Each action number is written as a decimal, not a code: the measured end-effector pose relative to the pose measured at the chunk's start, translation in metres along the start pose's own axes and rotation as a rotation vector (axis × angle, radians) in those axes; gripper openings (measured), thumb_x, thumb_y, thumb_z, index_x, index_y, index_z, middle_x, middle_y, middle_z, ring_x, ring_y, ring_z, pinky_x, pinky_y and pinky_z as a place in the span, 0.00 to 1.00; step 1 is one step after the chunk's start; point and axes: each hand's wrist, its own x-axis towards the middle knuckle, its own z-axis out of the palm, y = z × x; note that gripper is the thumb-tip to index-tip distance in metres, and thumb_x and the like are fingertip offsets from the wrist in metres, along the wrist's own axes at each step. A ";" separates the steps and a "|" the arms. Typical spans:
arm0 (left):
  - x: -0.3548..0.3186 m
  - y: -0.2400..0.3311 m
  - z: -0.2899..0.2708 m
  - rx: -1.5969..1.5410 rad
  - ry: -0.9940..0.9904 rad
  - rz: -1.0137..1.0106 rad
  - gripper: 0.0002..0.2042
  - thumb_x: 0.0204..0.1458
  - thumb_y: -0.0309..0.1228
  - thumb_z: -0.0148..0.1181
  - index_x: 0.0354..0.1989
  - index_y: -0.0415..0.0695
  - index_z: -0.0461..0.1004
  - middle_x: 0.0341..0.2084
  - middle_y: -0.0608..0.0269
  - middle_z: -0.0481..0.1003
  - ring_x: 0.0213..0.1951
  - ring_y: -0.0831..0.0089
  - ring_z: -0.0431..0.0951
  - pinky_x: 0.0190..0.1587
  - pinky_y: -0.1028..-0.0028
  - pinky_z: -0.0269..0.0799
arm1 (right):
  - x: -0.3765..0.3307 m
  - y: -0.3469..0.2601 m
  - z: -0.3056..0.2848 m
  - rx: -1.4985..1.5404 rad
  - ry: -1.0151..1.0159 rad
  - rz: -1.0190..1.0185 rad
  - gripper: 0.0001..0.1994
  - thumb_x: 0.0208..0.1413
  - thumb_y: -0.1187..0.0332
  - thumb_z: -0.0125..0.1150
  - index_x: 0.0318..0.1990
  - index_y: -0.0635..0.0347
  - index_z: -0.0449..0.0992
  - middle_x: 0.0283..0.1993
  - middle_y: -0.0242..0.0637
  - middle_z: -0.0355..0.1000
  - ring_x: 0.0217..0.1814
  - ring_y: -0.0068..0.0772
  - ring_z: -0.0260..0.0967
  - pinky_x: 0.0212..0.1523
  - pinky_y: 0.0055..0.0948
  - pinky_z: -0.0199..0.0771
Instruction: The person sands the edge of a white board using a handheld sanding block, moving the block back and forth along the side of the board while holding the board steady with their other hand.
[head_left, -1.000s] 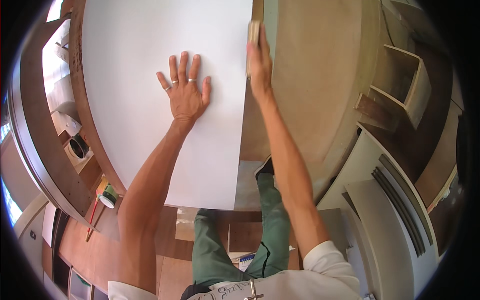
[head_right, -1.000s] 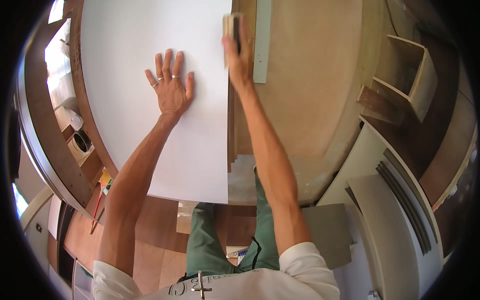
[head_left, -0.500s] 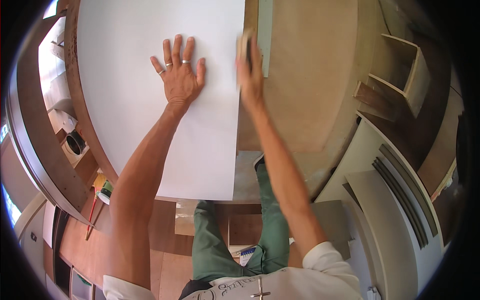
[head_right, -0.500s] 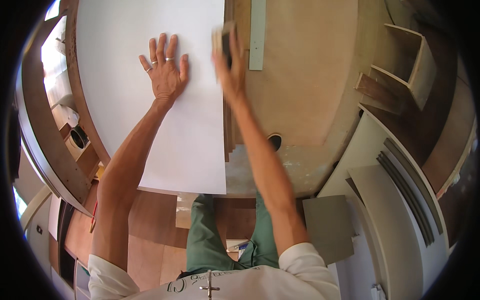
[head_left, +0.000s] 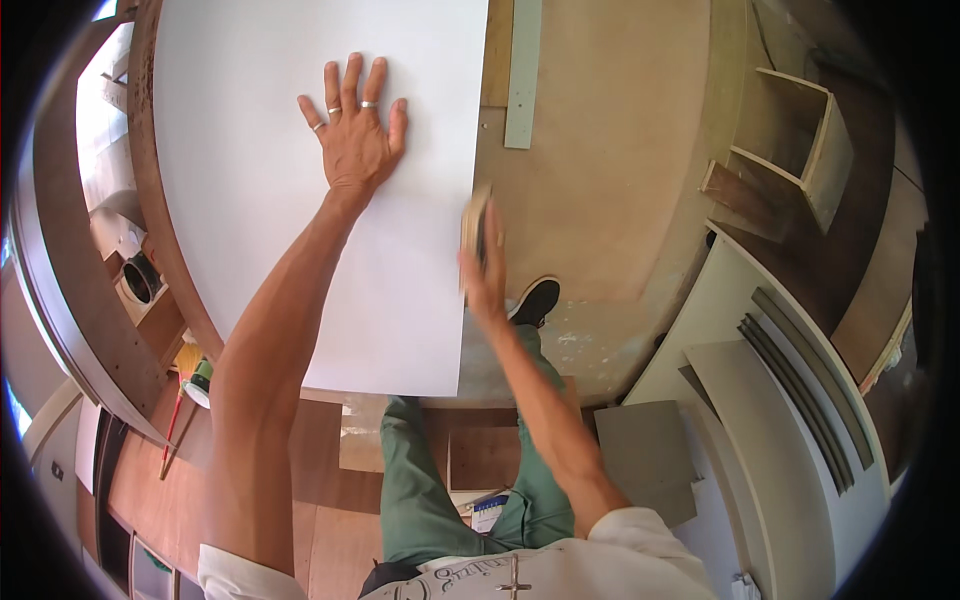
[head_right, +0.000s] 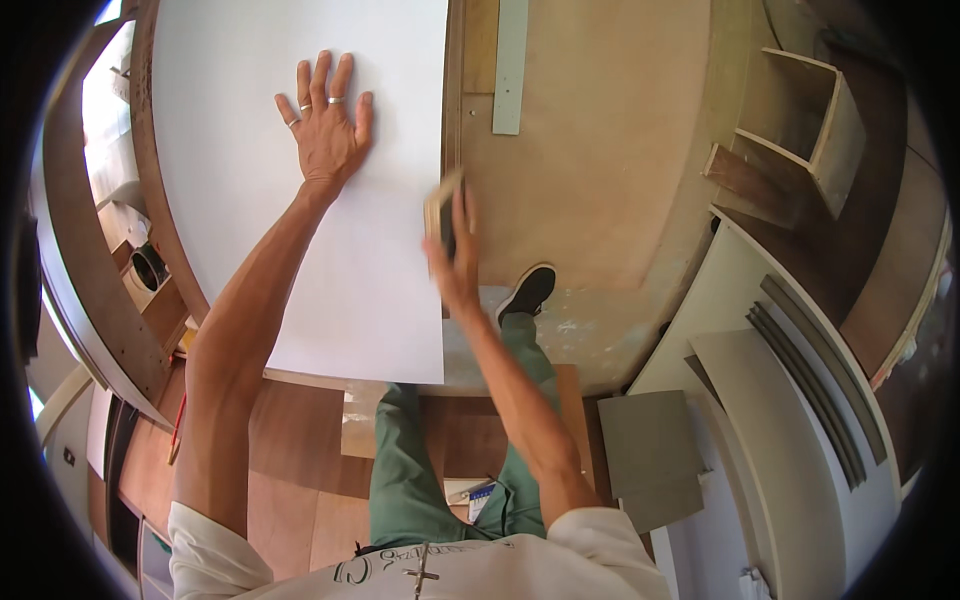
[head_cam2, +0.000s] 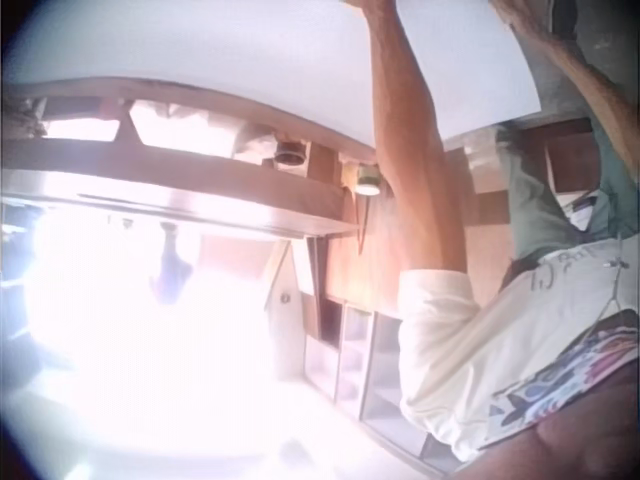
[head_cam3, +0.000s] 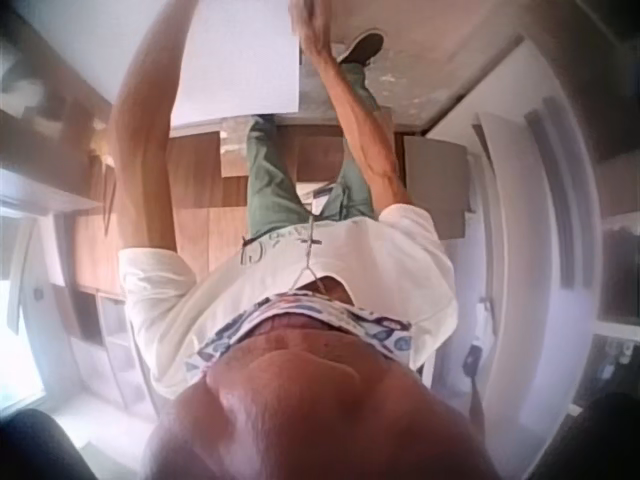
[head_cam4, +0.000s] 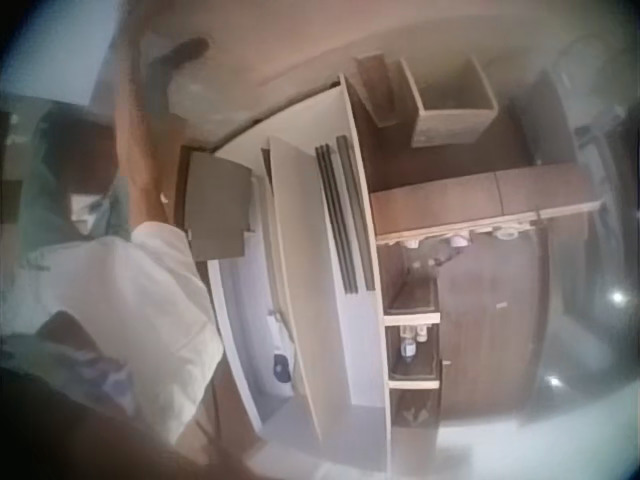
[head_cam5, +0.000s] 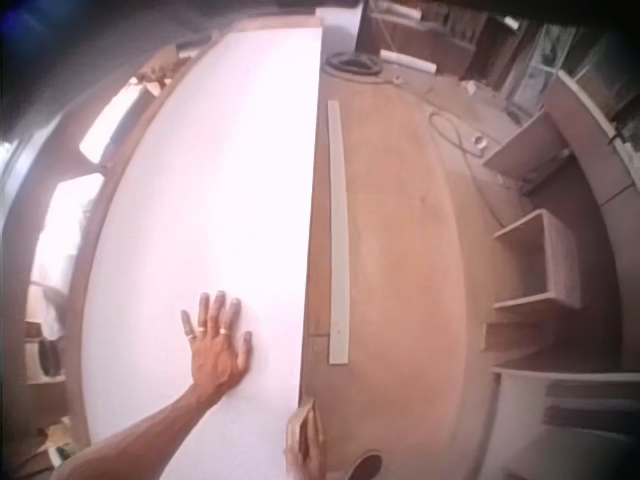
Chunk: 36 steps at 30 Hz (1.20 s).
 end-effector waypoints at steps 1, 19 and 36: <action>0.001 0.000 0.000 0.015 0.011 0.006 0.30 0.68 0.50 0.48 0.78 0.60 0.57 0.79 0.64 0.52 0.81 0.55 0.41 0.75 0.31 0.29 | 0.000 -0.004 0.000 0.007 0.006 -0.045 0.38 0.68 0.62 0.54 0.81 0.62 0.48 0.84 0.50 0.46 0.85 0.44 0.44 0.79 0.39 0.51; 0.002 0.000 0.000 0.037 -0.003 -0.017 0.30 0.69 0.51 0.45 0.78 0.61 0.57 0.79 0.65 0.53 0.81 0.56 0.42 0.76 0.33 0.29 | 0.022 -0.018 0.001 0.150 0.085 0.004 0.38 0.64 0.66 0.60 0.80 0.60 0.54 0.83 0.62 0.43 0.81 0.57 0.51 0.74 0.45 0.61; 0.000 0.000 0.001 0.048 0.015 -0.001 0.30 0.69 0.51 0.46 0.78 0.62 0.57 0.79 0.65 0.52 0.81 0.58 0.42 0.77 0.34 0.29 | -0.034 0.006 0.003 0.041 0.028 -0.163 0.40 0.65 0.64 0.56 0.80 0.69 0.48 0.83 0.58 0.44 0.85 0.55 0.41 0.81 0.46 0.42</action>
